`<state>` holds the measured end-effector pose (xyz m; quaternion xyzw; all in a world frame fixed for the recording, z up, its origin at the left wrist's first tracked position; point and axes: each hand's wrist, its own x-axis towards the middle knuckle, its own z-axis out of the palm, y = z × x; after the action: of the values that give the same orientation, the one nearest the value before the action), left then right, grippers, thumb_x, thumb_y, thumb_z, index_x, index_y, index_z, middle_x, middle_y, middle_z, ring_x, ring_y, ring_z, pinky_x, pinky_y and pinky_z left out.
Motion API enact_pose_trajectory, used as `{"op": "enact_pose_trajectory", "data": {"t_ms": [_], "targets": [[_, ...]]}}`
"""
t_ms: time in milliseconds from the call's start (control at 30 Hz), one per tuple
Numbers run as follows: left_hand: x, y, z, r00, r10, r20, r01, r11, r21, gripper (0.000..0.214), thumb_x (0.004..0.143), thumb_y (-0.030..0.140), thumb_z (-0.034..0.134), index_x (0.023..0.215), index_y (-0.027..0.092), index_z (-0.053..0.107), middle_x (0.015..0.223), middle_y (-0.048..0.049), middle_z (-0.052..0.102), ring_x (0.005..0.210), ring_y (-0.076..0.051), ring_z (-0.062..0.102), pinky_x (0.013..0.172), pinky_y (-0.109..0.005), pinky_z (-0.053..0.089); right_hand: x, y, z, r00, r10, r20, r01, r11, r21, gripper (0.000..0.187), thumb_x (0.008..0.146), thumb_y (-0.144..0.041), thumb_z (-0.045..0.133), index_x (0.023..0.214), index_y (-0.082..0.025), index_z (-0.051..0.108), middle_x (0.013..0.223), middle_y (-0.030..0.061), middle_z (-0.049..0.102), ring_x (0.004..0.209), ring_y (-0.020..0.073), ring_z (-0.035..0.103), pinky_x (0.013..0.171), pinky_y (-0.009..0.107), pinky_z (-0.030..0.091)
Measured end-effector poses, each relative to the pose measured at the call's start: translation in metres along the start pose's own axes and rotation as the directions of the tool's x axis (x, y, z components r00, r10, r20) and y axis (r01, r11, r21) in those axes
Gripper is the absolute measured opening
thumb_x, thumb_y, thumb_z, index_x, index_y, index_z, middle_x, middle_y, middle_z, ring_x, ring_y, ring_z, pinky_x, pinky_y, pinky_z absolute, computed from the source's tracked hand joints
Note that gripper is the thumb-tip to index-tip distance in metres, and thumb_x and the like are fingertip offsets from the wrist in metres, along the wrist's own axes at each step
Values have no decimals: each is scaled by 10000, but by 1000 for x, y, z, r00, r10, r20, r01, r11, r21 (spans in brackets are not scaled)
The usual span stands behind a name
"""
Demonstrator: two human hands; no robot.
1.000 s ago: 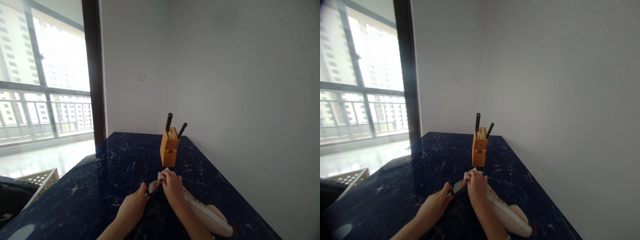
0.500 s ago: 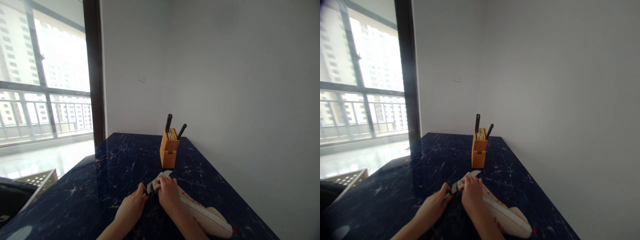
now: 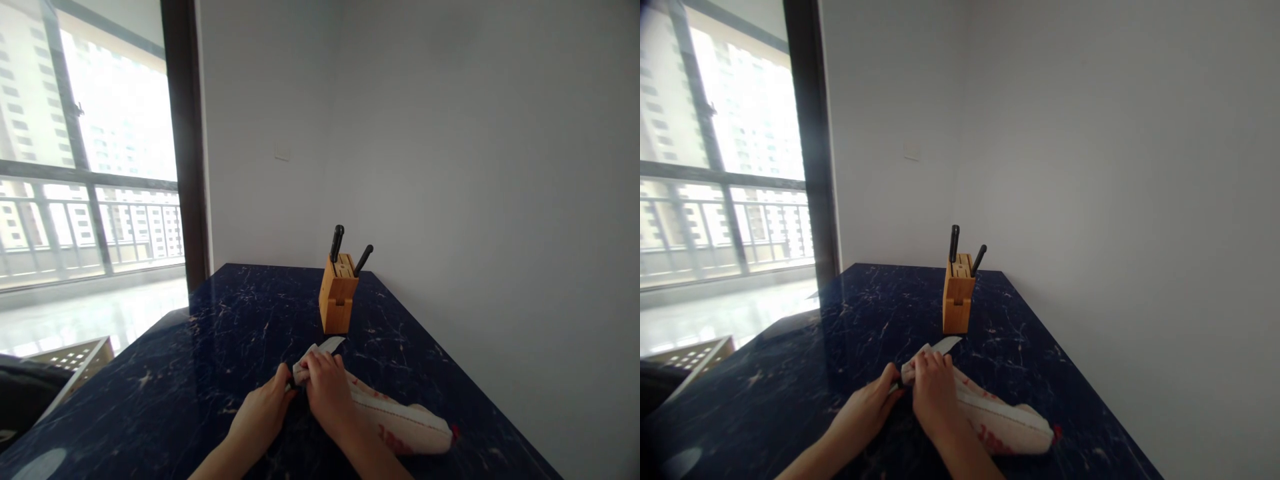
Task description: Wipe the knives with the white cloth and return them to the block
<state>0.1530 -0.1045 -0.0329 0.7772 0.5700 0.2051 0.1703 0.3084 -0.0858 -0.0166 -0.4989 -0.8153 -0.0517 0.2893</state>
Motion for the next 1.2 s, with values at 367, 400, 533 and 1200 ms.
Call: {"op": "enact_pose_trajectory", "data": {"t_ms": [367,400,533,1200], "targets": [[0,0,-1,999,43,-17,-43,999,19,170,849,220,355,1016,241,331,996,-40,615,886,-184,607,691,-230,399,6,5,0,999,9,-45,-11,999,-30,221,807,-100,442,921,-249,560,875,-8,609,852,154,501,761,281,269],[-1,-1,-1,998,51,-25,-50,999,16,157,851,223,351,1006,241,334,981,-37,618,873,-183,608,681,-228,397,7,5,-1,999,-4,-49,1,999,-52,212,813,-112,446,928,-249,560,870,-5,608,849,159,500,763,289,266],[-2,1,-2,997,67,-41,-67,998,-4,89,858,247,351,947,248,349,942,-20,617,841,-172,610,669,-222,387,12,26,-7,988,102,-116,-128,963,-237,203,839,-127,416,926,-237,562,845,25,605,823,192,495,723,323,252],[2,-5,3,994,-16,-104,-4,982,-190,90,798,224,435,827,231,349,770,-3,591,714,-156,580,636,-212,375,7,9,-10,990,73,-118,-75,997,-16,169,773,-119,500,870,-240,565,864,-6,614,852,165,489,748,306,234]]}}
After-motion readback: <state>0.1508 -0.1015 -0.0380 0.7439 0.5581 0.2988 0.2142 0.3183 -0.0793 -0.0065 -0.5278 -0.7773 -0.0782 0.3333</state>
